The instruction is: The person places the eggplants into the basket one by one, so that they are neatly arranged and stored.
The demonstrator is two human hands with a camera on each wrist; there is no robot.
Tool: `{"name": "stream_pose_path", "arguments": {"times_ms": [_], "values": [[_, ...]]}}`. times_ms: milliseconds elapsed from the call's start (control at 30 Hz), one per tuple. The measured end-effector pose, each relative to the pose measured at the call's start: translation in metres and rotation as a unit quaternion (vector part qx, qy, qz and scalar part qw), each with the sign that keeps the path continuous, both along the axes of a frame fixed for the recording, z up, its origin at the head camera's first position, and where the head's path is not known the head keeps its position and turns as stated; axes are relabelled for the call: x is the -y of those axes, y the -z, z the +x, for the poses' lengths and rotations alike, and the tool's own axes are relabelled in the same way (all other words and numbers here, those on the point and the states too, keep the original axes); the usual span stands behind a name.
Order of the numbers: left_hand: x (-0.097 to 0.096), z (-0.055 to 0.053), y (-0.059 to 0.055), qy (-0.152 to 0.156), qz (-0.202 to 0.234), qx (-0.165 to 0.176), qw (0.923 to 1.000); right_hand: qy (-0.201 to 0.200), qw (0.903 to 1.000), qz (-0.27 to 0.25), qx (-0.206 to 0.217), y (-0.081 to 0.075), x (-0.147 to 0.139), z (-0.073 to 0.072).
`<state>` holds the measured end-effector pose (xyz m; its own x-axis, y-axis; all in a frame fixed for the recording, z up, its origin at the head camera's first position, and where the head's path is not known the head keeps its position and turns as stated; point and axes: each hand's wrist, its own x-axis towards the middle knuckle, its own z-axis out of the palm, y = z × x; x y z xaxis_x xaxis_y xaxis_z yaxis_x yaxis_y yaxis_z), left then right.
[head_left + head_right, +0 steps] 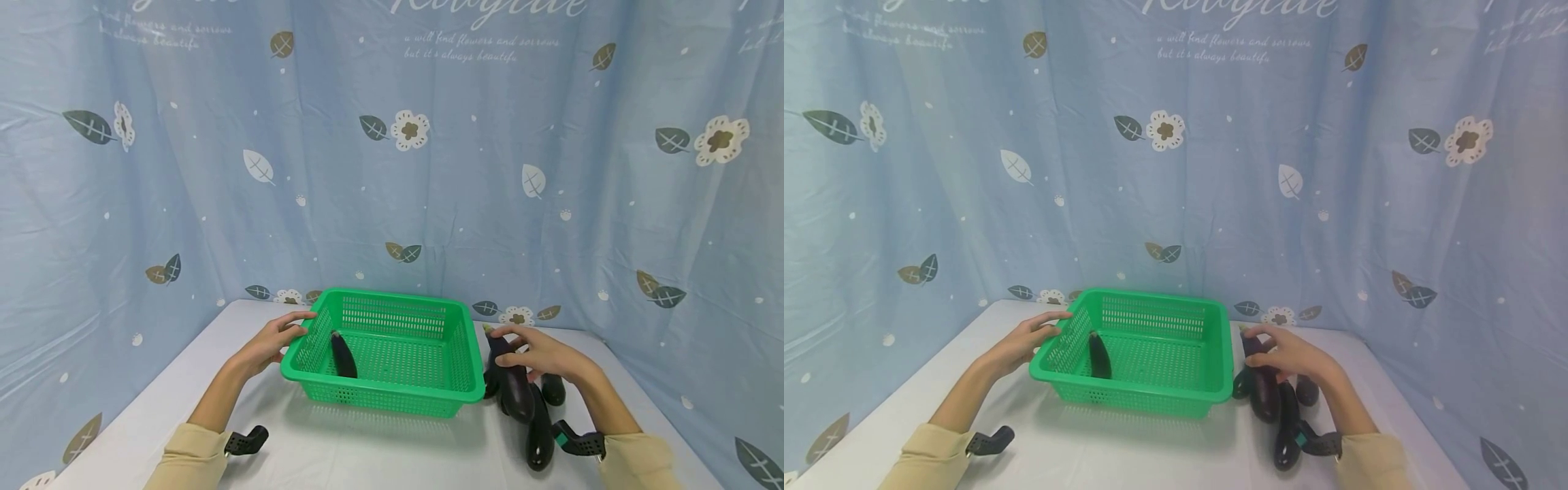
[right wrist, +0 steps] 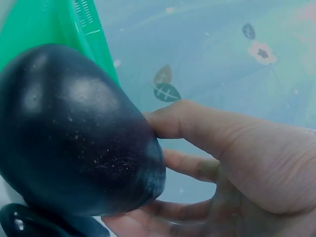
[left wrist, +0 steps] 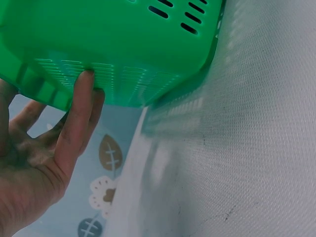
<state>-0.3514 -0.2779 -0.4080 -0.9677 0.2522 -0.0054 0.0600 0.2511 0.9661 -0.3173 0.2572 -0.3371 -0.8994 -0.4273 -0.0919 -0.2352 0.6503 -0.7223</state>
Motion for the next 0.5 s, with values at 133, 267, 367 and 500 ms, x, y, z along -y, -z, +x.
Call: {"name": "stream_pose_path", "arguments": {"times_ms": [133, 267, 367, 500], "values": [[0.0, 0.0, 0.0, 0.002, 0.002, 0.001, 1.0, 0.004, 1.0, -0.004, 0.007, 0.0, 0.004, -0.004], [0.001, 0.0, 0.0, 0.006, 0.003, 0.0, 1.0, 0.008, 0.9999, -0.004, 0.007, 0.0, 0.008, -0.008], [0.0, 0.0, 0.001, 0.005, 0.003, 0.0, 1.0, 0.01, 0.9999, -0.006, 0.004, -0.002, 0.011, -0.01], [0.0, -0.001, 0.001, 0.002, 0.0, -0.001, 1.0, 0.007, 0.9999, -0.01, 0.001, -0.005, 0.014, -0.011]]}}
